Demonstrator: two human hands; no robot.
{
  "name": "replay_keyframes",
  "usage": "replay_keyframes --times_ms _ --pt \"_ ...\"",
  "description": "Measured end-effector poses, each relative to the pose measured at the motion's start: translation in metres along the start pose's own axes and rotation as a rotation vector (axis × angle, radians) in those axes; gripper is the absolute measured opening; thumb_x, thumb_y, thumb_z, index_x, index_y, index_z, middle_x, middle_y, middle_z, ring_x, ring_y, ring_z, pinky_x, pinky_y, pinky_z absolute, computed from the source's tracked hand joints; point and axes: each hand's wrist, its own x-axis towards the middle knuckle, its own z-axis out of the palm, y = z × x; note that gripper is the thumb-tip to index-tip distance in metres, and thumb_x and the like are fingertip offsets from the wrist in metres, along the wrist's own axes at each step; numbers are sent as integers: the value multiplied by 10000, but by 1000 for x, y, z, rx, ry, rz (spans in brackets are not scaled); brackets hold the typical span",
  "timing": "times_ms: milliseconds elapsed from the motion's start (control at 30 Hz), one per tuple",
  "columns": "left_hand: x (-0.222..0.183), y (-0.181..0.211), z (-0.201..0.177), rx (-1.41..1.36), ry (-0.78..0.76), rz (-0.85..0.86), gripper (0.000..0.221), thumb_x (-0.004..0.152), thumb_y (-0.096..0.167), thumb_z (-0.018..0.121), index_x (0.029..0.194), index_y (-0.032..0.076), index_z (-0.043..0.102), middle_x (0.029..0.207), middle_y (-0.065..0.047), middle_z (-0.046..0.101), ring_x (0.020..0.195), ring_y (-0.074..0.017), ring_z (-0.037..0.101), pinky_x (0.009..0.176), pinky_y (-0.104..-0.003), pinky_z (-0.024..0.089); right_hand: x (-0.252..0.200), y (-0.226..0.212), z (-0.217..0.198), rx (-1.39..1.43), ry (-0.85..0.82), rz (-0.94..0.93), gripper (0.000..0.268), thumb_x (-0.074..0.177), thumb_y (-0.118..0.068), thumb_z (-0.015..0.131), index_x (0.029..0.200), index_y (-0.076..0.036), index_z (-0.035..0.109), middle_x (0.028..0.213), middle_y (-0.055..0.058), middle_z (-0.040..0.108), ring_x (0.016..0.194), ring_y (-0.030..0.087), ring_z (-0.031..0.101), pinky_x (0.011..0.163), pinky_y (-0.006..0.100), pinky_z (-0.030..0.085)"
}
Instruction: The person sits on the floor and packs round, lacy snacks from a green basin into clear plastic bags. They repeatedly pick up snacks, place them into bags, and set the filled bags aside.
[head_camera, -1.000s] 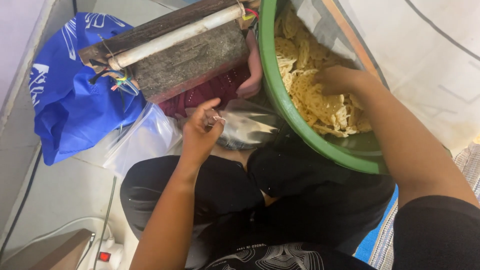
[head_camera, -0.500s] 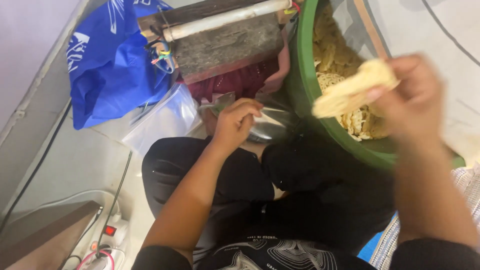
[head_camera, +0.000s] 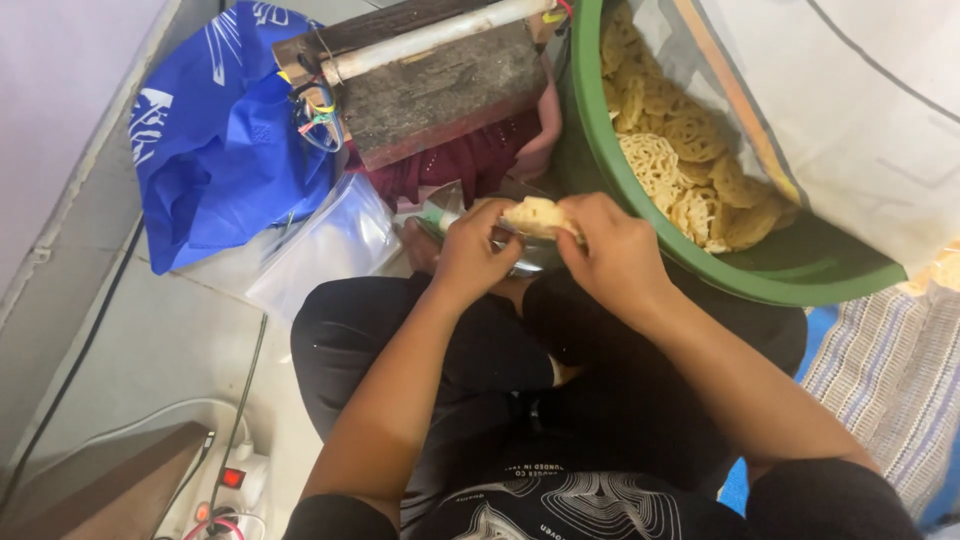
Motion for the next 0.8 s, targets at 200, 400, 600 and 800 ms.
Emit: replay_keyframes --times_ms 200,400,600,800 --pt "-5 -3 6 -375 -60 -252 375 748 -48 607 1113 38 615 1060 -137 593 745 -204 691 574 -259 571 -17 -1 27 -312 -93 -92 134 844 -304 592 901 -185 566 826 -37 584 604 182 644 567 285 527" --pt "3 0 -3 -630 -116 -344 440 751 -32 594 1186 30 567 1140 -106 619 738 -139 687 576 -194 580 -4 -21 -1 -144 -179 -216 455 710 -346 728 1081 -96 643 1149 55 600 1201 325 471 931 663 297" --pt "7 18 -32 -406 -287 -113 950 655 414 795 1452 152 350 1373 -48 468 1109 -148 501 868 -257 387 3 -6 -24 149 -184 -231 161 864 -193 605 713 -135 607 831 -28 645 865 215 617 798 386 463" --pt "-2 -2 -12 -308 -479 -412 483 641 192 807 1044 -30 658 875 -139 638 741 -210 550 643 -340 486 59 43 -83 784 -301 -55 267 832 -212 655 1030 -32 649 1112 184 626 1083 376 580 916 531 445"
